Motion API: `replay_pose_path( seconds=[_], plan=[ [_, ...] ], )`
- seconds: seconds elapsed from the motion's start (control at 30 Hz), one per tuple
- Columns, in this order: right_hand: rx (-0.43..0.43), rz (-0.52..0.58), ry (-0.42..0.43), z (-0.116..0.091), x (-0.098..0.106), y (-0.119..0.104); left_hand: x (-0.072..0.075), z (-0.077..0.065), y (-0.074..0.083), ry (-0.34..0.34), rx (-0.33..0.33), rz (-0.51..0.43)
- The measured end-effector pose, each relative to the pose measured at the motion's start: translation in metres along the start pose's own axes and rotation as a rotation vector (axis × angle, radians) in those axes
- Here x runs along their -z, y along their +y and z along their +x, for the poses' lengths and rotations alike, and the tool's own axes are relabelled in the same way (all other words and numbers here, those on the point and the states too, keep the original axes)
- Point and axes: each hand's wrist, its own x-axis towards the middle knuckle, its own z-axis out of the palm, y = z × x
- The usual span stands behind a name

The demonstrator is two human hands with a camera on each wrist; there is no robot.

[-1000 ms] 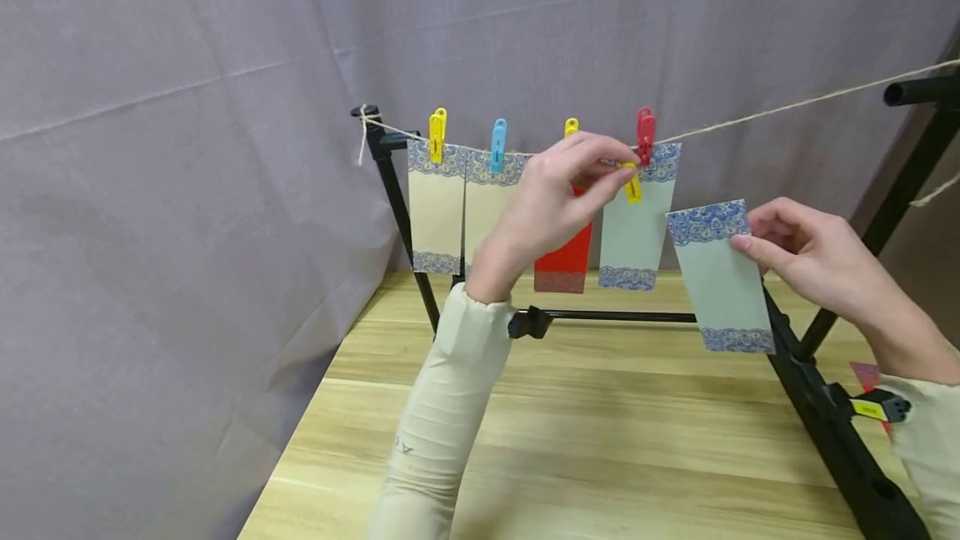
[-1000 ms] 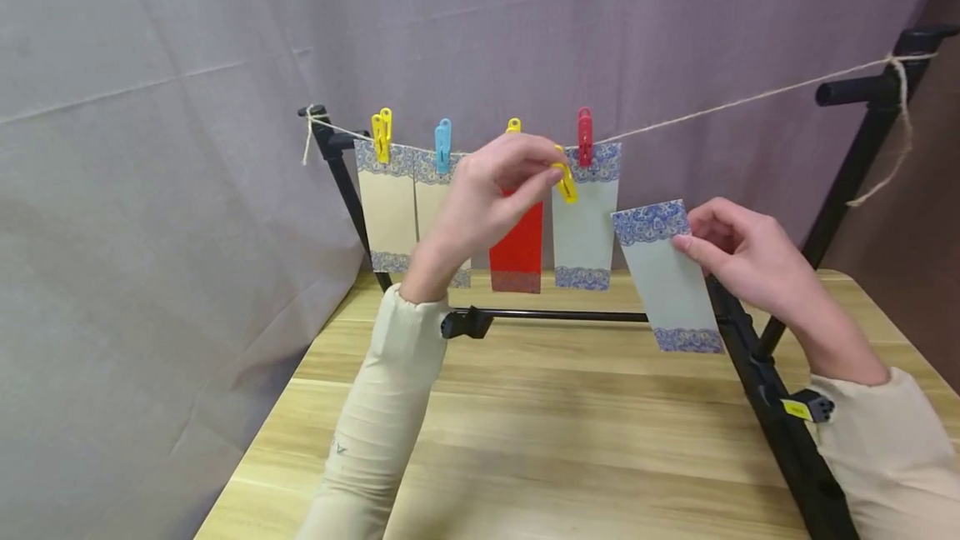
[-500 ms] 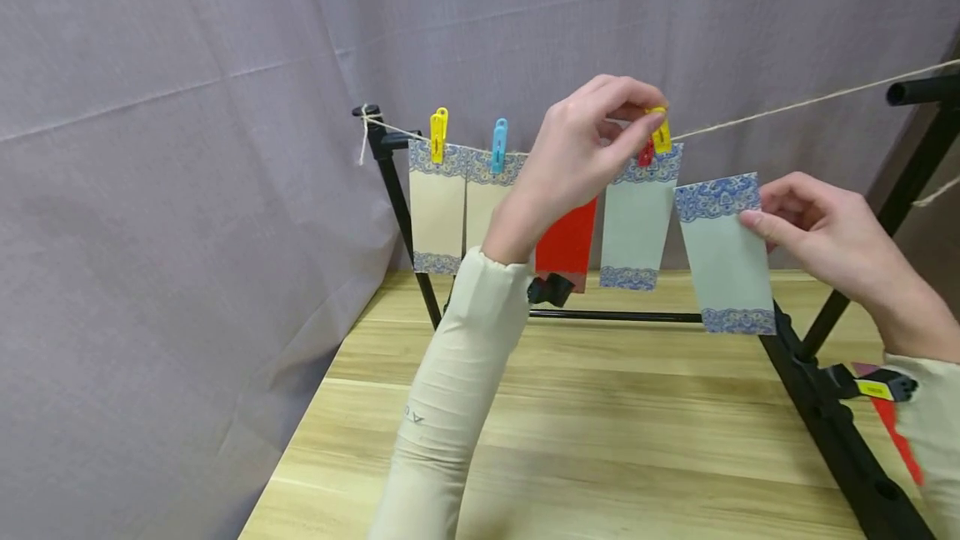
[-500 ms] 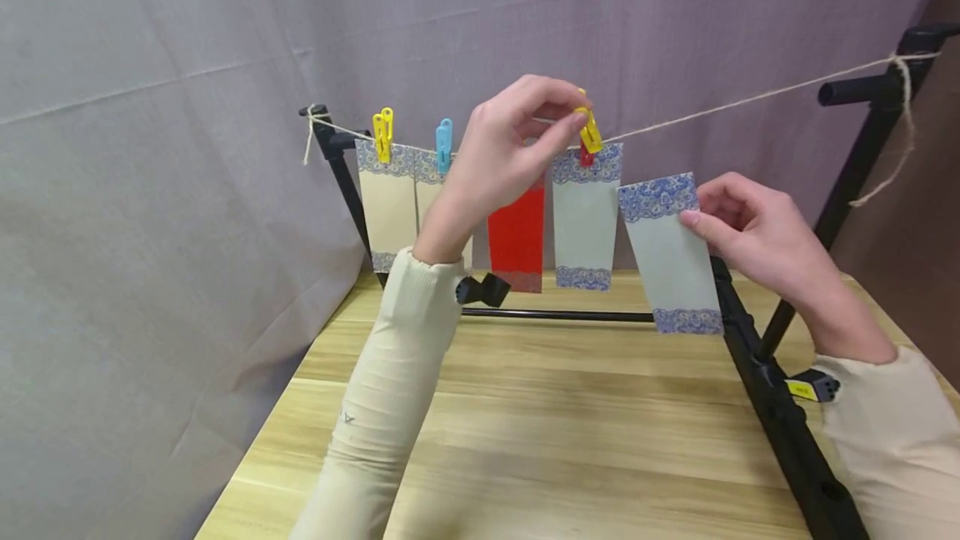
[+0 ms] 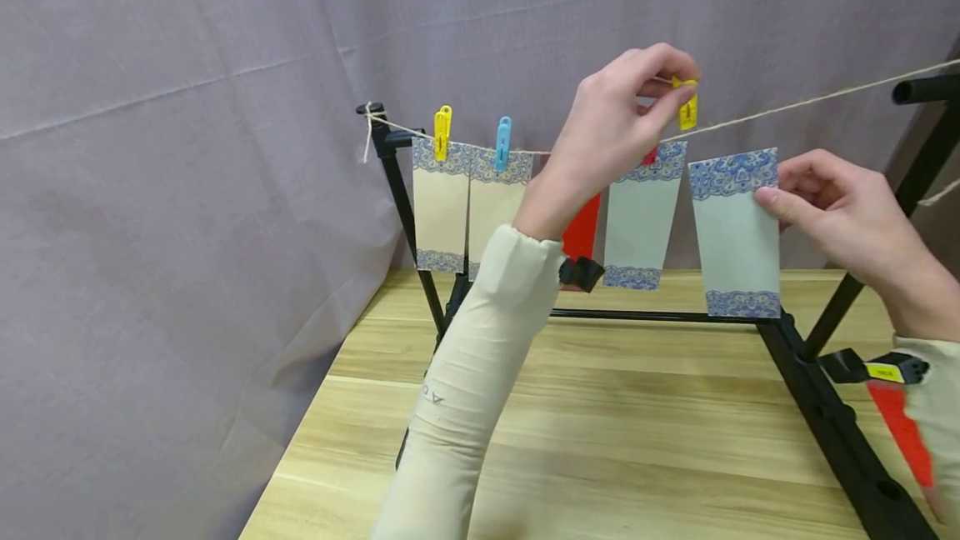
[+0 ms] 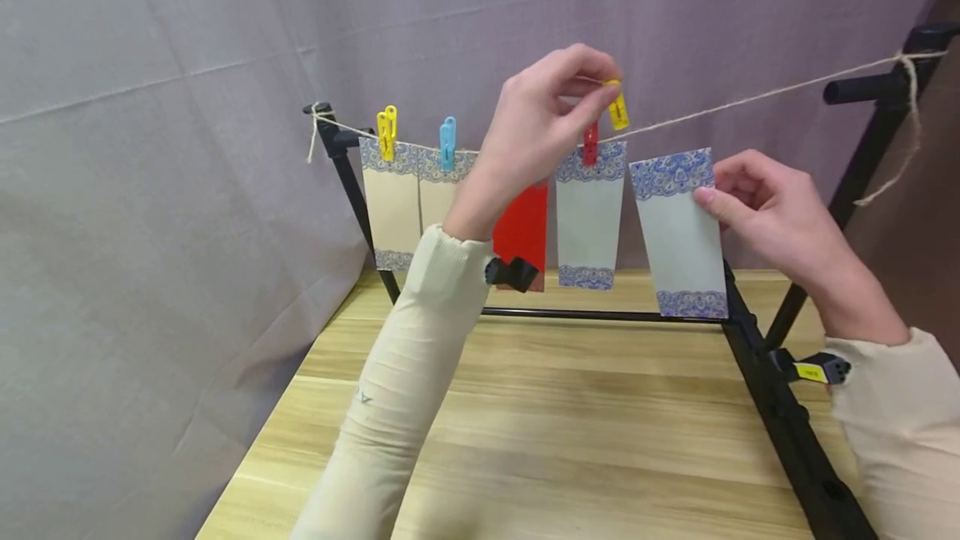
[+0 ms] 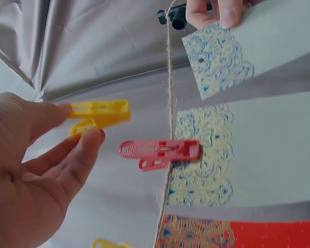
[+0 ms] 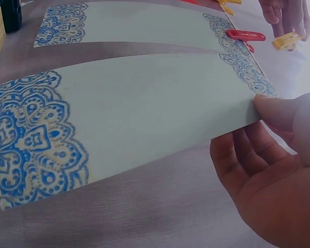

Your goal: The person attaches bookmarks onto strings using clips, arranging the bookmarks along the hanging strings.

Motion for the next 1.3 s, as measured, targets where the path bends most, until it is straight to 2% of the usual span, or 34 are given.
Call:
replay_pose_path(
  seconds=[0.4, 0.73, 0.93, 1.3],
  plan=[
    [-0.026, 0.061, -0.004, 0.013, -0.002, 0.003, -0.007, 0.018, 0.003, -0.068, 0.153, 0.063],
    [-0.024, 0.126, 0.009, 0.019, 0.000, 0.001, -0.015, 0.032, 0.013, -0.118, 0.275, 0.129],
    [0.013, 0.176, 0.010, 0.021, -0.003, 0.001, -0.024, 0.039, 0.015, -0.128, 0.371, 0.085],
    [0.004, 0.211, 0.009, 0.023, -0.006, 0.002, -0.034, 0.050, 0.015, -0.199, 0.351, 0.190]
  ],
)
